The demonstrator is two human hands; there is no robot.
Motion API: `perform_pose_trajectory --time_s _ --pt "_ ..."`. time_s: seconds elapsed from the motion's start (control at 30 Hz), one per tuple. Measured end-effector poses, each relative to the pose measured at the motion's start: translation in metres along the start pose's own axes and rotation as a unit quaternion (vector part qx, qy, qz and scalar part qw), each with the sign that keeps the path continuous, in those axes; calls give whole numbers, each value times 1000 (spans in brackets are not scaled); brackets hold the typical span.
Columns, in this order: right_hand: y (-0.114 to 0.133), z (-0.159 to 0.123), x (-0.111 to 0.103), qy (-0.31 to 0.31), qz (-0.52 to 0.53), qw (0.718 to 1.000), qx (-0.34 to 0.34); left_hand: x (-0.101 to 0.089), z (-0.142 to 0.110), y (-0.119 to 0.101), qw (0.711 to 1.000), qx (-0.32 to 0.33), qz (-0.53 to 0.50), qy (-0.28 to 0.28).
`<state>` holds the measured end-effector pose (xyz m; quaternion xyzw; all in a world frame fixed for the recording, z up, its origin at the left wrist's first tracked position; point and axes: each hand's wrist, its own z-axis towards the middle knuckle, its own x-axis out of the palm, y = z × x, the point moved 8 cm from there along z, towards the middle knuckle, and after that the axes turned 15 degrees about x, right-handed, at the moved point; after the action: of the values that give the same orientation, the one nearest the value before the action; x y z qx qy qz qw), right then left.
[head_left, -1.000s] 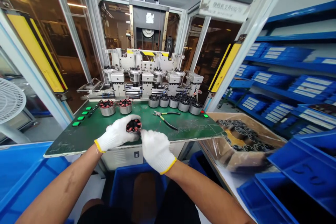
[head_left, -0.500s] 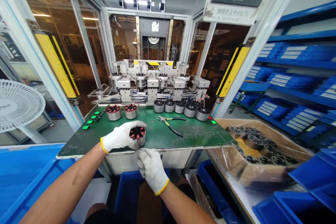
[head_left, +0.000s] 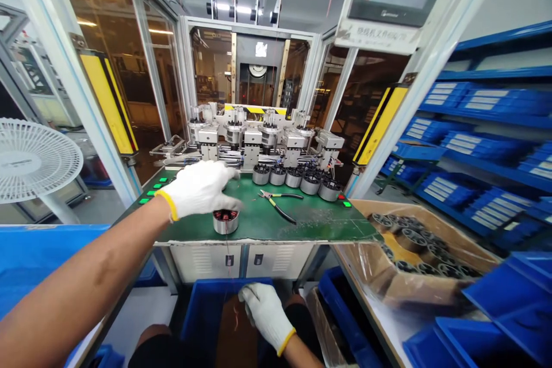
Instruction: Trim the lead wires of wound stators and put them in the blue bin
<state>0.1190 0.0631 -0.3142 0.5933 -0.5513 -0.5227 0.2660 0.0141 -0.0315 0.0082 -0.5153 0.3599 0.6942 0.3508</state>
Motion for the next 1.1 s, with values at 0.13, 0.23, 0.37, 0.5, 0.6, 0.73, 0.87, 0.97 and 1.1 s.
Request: perform_pose_trajectory --time_s 0.13,0.23,0.37,0.5,0.6,0.73,0.87,0.97,1.1 --pt "14 -10 -21 -60 -110 991 -39 27 -2 -25 987 -102 119 25" --pt "39 -27 -44 -96 -170 977 -82 55 -7 -24 988 -100 115 29" --pt "80 -58 -97 -154 -151 968 -132 62 -15 -15 996 80 -13 45" --pt "132 -90 -144 -215 -46 961 -167 57 -23 -9 976 151 -148 61" --pt "182 -103 -128 -177 -59 947 -261 61 -22 -1 986 72 -142 47" --pt "215 -75 -79 -218 -271 898 -269 66 -21 -8 986 58 -153 30" --pt "209 -29 -51 -240 -448 838 -197 66 -23 -5 983 49 -174 5" --pt "206 -25 -55 -225 -495 808 -228 66 -24 0 979 45 -199 10" --pt "212 -38 -85 -203 -559 770 -233 66 -20 1 964 69 -252 46"
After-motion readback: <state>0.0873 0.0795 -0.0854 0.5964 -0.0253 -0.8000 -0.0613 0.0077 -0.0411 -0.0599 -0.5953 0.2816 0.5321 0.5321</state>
